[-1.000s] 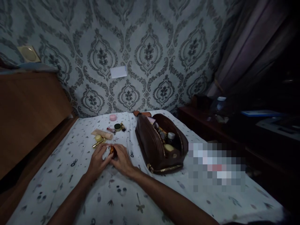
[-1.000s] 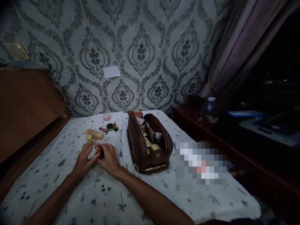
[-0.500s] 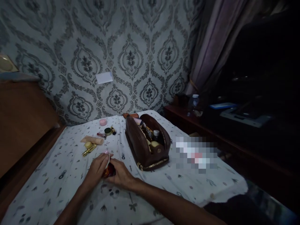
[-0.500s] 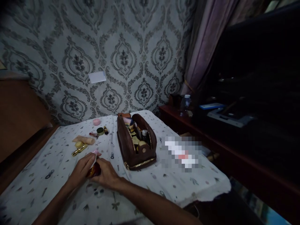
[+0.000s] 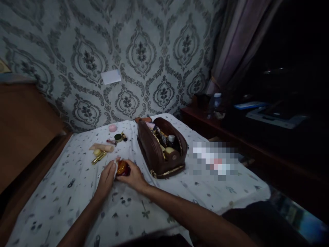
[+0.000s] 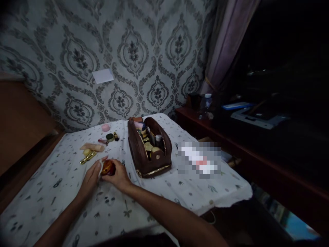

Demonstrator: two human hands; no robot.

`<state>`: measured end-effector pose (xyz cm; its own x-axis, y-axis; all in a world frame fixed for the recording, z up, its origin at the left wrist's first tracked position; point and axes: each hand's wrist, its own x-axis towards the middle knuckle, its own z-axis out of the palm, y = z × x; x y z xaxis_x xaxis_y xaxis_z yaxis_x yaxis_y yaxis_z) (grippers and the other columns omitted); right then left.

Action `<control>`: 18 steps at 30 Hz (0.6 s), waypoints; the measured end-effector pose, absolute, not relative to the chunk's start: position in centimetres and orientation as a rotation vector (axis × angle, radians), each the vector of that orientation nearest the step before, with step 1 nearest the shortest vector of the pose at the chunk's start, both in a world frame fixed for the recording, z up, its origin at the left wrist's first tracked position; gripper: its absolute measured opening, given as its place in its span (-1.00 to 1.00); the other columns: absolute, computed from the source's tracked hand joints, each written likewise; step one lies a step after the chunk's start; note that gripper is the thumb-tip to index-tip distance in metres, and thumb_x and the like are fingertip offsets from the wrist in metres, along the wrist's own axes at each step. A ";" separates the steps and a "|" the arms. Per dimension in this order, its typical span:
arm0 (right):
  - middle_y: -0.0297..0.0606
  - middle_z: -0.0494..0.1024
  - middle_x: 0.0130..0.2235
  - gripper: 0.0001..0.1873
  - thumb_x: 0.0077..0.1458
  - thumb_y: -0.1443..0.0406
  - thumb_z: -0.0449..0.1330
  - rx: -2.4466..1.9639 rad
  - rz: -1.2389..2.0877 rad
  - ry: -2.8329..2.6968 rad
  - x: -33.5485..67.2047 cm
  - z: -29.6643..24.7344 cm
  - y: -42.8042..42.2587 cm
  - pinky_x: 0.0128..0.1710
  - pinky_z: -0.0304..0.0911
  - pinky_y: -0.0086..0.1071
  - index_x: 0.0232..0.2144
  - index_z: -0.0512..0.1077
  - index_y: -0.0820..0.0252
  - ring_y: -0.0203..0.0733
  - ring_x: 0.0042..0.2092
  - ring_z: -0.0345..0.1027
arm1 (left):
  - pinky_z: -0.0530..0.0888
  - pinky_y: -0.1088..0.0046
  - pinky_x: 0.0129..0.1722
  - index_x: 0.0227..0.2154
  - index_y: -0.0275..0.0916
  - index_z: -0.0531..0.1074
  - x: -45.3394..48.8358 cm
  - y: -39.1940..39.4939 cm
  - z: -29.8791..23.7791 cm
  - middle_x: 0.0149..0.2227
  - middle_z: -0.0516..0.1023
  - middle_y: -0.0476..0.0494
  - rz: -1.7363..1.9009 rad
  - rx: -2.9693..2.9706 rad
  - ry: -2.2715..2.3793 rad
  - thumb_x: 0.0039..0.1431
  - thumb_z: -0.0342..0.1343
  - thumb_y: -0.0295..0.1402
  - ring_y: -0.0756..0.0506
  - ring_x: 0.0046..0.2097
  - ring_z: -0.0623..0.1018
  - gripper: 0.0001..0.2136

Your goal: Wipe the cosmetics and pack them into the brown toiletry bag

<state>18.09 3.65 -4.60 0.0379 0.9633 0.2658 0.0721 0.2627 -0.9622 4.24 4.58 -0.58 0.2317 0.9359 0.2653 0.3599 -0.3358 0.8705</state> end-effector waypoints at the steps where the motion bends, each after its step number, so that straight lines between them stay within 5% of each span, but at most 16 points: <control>1: -0.20 0.53 -0.07 -0.33 -0.30 0.31 0.42 -1.084 0.932 -1.344 18.2 -4.6 3.8 0.05 0.25 -0.15 -0.04 0.41 0.20 -0.05 -0.04 0.38 | 0.28 0.17 0.23 0.02 -0.31 0.44 4.3 4.4 -0.6 0.05 0.51 -0.28 1.076 1.897 1.182 0.29 -0.12 -0.03 -0.22 0.17 0.41 -0.50; 9: -0.22 0.53 -0.11 -0.42 -0.18 0.31 0.31 -0.916 1.085 -1.291 18.3 -4.9 4.5 0.00 0.30 -0.23 -0.02 0.39 0.23 -0.12 -0.08 0.40 | 0.20 0.18 0.27 0.18 -0.28 0.26 3.9 4.2 -1.3 0.20 0.36 -0.31 1.023 2.227 1.143 0.36 -0.16 -0.21 -0.16 0.25 0.32 -0.58; 18: -0.23 0.45 -0.01 -0.34 -0.18 0.22 0.38 -0.640 1.534 -1.128 18.3 -3.7 3.7 -0.09 0.43 -0.23 0.01 0.32 0.13 -0.13 -0.07 0.43 | 0.23 0.17 0.25 0.22 -0.27 0.18 3.6 4.2 -0.9 0.16 0.39 -0.29 1.138 1.929 1.234 0.36 -0.19 -0.10 -0.17 0.21 0.37 -0.51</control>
<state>18.29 3.74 -3.69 -0.2796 0.9464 0.1619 -0.4363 0.0250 -0.8994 3.57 4.17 -0.86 0.2095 0.9133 0.3492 0.4218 -0.4066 0.8104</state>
